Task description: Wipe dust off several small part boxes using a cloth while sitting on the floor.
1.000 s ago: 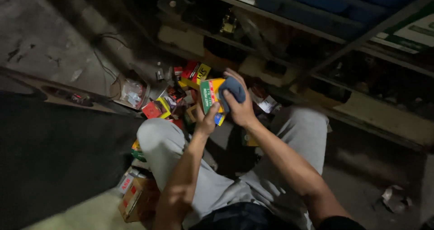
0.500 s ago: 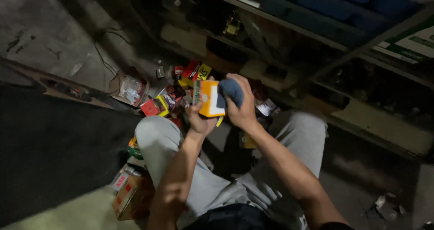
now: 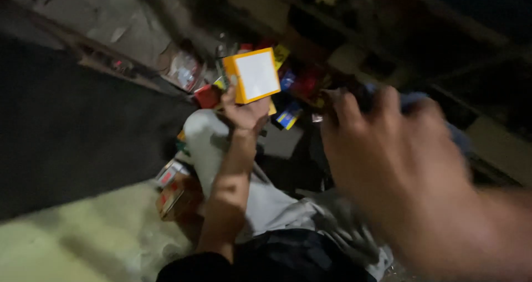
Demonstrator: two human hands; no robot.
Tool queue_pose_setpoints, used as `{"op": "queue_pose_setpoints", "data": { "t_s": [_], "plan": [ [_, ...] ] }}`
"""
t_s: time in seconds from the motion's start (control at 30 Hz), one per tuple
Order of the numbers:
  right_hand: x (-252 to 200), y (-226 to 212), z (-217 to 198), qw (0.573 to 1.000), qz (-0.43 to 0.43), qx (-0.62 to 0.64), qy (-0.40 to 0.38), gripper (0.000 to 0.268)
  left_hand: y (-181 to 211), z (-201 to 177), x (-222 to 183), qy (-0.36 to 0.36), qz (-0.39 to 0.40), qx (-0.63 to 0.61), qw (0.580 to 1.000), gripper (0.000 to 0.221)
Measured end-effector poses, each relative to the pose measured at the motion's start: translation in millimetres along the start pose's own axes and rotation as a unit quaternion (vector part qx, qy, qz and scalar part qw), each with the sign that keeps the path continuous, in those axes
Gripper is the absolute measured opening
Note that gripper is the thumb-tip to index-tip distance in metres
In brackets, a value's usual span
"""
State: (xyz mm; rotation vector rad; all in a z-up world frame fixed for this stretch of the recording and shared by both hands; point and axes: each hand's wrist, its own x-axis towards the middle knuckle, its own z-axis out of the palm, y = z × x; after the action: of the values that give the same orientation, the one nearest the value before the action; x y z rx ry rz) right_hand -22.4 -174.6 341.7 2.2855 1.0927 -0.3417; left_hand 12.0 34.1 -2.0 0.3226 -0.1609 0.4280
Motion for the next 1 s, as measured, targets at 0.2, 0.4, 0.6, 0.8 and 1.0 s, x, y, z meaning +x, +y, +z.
{"op": "queue_pose_setpoints", "data": {
  "t_s": [0.2, 0.4, 0.6, 0.8, 1.0],
  "plan": [
    [-24, -31, -31, 0.996, 0.032, -0.054, 0.070, 0.032, 2, -3, -7, 0.027, -0.068, -0.028, 0.997, 0.072],
    [-17, -44, -35, 0.992, -0.023, -0.014, 0.127, 0.028, 2, 12, -9, 0.008, -0.073, -0.005, 0.997, 0.084],
    [-17, -58, -35, 0.984, -0.026, -0.007, 0.178, 0.031, 3, 14, -14, 0.000, -0.084, -0.011, 0.996, 0.087],
    [-22, -63, -36, 0.971, -0.014, -0.006, 0.240, 0.034, -3, 4, -11, 0.012, -0.116, -0.002, 0.993, 0.084],
    [-33, -56, -38, 0.958, 0.038, -0.026, 0.285, 0.037, -6, 5, -16, 0.002, -0.090, 0.017, 0.996, 0.082]
  ]
}}
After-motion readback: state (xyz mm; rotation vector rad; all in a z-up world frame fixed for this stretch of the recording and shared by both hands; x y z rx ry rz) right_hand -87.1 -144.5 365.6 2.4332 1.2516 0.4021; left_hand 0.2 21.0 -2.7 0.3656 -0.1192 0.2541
